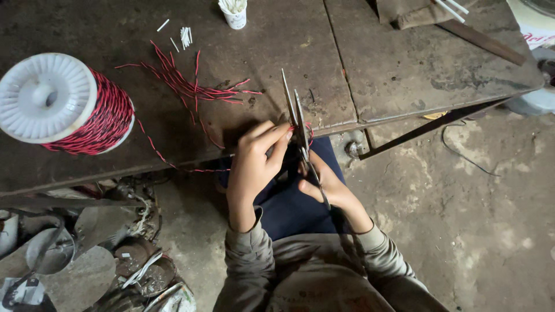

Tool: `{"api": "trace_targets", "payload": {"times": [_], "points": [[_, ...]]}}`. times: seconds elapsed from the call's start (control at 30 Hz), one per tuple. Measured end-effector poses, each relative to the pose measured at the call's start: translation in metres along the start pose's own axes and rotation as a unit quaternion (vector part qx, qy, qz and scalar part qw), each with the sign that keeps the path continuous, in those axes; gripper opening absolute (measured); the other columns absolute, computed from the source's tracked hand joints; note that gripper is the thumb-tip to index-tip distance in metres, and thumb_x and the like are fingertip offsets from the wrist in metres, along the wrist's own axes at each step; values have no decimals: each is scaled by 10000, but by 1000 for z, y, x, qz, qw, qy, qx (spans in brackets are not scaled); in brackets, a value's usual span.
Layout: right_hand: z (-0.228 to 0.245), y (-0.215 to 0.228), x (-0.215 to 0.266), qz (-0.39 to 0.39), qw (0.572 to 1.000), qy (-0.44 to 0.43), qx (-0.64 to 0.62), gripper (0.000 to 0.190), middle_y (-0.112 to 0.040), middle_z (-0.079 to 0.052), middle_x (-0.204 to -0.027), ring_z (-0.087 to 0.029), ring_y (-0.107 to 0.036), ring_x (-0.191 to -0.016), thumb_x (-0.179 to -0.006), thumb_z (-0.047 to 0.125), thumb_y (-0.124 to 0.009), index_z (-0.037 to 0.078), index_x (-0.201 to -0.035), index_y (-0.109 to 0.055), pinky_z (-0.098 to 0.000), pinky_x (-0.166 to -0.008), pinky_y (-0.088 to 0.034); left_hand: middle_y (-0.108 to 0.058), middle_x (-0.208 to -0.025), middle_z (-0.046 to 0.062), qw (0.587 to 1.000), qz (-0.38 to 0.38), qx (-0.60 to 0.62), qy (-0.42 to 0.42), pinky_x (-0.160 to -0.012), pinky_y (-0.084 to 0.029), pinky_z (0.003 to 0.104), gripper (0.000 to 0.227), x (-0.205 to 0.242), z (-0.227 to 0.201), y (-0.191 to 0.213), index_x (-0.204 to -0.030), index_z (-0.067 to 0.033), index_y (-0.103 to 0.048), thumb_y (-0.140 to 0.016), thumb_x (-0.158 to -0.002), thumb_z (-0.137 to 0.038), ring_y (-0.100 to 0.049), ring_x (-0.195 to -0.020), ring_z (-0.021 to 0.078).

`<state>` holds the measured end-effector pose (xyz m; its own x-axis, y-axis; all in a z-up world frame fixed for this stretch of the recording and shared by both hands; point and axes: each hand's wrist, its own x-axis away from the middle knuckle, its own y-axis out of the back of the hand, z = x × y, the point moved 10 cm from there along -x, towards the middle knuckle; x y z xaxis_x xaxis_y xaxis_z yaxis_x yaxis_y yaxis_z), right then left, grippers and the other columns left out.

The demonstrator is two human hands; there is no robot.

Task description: The person sits on the floor and repeatedly folds red and black wires into bundles, then uses shears to cut them into short segments. The cut pieces are placed on the table next to a spool of wire.

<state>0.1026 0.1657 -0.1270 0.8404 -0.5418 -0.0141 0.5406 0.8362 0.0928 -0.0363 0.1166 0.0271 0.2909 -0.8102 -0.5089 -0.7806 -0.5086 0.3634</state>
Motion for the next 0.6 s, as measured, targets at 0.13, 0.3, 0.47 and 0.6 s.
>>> {"api": "trace_targets", "payload": {"times": [0.13,0.3,0.47,0.6], "points": [[24,-3,2,-16,997,76,-24,922,-485,7,-1264,-127,-442,-1131,-877,585,-765,11,-1444,-320,-260,-977,-357,-656,-903,163,1000,4,-5,-18,-674,-502,382,153,1,-1,1,-1119,28,-699,-662,-973,-1,-660,-776,322],[6,-1,-1,-21,999,19,46,836,-451,-21,-1046,-156,-437,-977,-807,566,-813,35,-1345,-457,-293,-894,-412,-646,-891,160,1000,18,2,-18,-673,-503,383,150,1,0,0,-1102,40,-694,-668,-956,17,-658,-769,316],[12,0,3,-53,991,55,111,626,-468,-33,-1041,-150,-460,-979,-832,446,-816,50,-1191,-490,-292,-878,-420,-632,-878,160,999,30,6,-16,-661,-494,385,117,0,1,-1,-1062,42,-686,-674,-947,23,-646,-754,316],[-1,5,3,-134,981,-1,137,358,-478,4,-828,-124,-464,-759,-837,213,-800,64,-1017,-529,-277,-694,-426,-629,-876,151,999,31,7,-25,-673,-497,388,107,0,2,-1,-1056,31,-682,-667,-950,25,-648,-764,313]]}}
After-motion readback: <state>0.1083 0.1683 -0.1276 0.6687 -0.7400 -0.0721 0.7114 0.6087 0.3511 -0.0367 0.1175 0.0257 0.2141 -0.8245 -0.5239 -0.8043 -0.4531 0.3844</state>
